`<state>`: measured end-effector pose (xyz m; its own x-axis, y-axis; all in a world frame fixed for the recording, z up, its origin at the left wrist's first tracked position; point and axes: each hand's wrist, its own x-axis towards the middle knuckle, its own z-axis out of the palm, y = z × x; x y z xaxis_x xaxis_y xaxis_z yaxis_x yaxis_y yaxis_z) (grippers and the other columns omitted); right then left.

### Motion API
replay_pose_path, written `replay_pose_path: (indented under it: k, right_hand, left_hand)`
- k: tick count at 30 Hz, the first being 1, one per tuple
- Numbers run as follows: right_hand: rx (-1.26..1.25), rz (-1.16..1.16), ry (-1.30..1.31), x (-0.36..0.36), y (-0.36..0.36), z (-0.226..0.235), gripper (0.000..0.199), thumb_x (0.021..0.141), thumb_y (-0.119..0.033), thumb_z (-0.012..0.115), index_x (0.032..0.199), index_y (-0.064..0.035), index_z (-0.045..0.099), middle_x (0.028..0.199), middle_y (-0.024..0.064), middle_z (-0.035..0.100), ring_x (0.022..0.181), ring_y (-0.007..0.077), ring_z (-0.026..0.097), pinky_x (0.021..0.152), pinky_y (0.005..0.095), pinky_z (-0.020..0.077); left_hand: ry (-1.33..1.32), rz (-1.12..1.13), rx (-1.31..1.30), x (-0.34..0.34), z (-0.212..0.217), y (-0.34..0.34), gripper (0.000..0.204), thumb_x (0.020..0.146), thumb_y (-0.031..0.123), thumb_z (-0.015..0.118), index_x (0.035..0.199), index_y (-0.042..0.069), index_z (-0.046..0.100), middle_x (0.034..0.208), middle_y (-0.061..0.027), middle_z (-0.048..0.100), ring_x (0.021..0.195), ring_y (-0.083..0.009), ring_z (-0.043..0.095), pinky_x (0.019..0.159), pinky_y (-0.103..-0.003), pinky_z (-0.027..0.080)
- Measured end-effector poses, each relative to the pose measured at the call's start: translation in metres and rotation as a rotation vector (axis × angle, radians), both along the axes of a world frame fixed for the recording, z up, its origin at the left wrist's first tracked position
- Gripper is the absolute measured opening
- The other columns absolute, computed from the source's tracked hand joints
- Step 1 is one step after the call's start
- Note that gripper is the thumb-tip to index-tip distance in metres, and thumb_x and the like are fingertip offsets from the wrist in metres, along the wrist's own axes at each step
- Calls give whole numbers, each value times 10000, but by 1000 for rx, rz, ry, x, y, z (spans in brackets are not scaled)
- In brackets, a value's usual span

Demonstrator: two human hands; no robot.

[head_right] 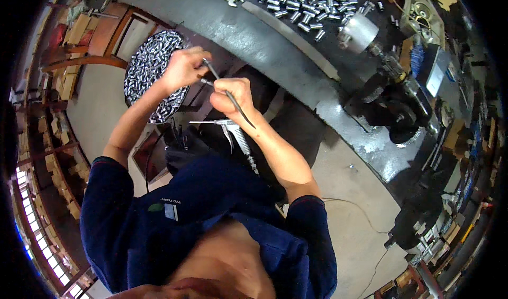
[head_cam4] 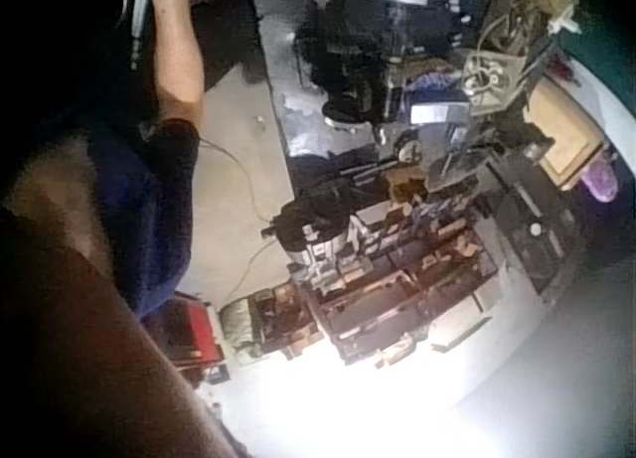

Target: The person repeatedly picks small metal fasteners from a perforated tray and inserts them into a long metal rod held in the other hand. They then place the rod with the fastener onto a workbench surface. This cycle repeats continuously throughout the clip.

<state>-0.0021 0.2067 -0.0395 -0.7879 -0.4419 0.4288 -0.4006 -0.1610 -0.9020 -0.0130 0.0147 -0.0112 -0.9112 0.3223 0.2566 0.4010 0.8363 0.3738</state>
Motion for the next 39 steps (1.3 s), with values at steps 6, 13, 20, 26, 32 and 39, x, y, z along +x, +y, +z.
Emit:
replay_pose_path:
  k: [6, 13, 20, 26, 32, 39]
  right_hand:
    - [-38, -30, 77, 0, 1, -4, 309, 572, -110, 575, 533, -30, 279, 494, 101, 240, 416, 225, 264, 414, 347, 208]
    - [-8, 30, -16, 6, -6, -12, 294, 603, -81, 563, 544, -35, 278, 519, 79, 218, 434, 161, 247, 414, 320, 206]
    - [-5, 18, -60, 1, -2, -20, 223, 604, -50, 533, 499, -11, 340, 447, 34, 377, 430, 71, 448, 419, 228, 362]
    - [-15, 23, -96, 5, -6, -12, 296, 621, -89, 562, 541, -28, 283, 516, 43, 214, 464, 102, 232, 413, 277, 195]
    - [27, 33, -161, 5, -8, -25, 326, 648, -133, 577, 543, -28, 287, 521, 40, 212, 471, 100, 227, 416, 277, 193]
    - [52, 34, -148, 3, -8, -28, 177, 580, -14, 498, 494, -16, 344, 460, 5, 340, 447, 45, 372, 417, 217, 297]
  left_hand:
    - [144, 105, -136, -79, 37, -4, 206, 667, 143, 639, 853, 54, 652, 670, -115, 583, 574, -244, 574, 553, -340, 462]
    - [-131, -34, 998, -175, 97, 48, 315, 795, 42, 568, 1082, -73, 511, 751, -71, 602, 571, -112, 574, 497, -242, 461]
    - [-123, 74, 408, -99, 50, -40, 269, 831, 175, 592, 992, -39, 613, 730, -75, 628, 628, -98, 580, 579, -264, 477]
    - [-386, 424, 55, 0, -72, -138, 239, 755, 254, 621, 864, 44, 655, 729, -158, 639, 650, -283, 625, 624, -353, 493]
    - [-369, 611, -290, 23, -131, -115, 315, 747, 360, 637, 790, 47, 630, 783, -163, 628, 776, -315, 619, 691, -408, 486]
    - [-449, 640, -254, 14, -127, -118, 289, 699, 345, 645, 772, 65, 665, 792, -175, 647, 775, -325, 635, 694, -422, 505]
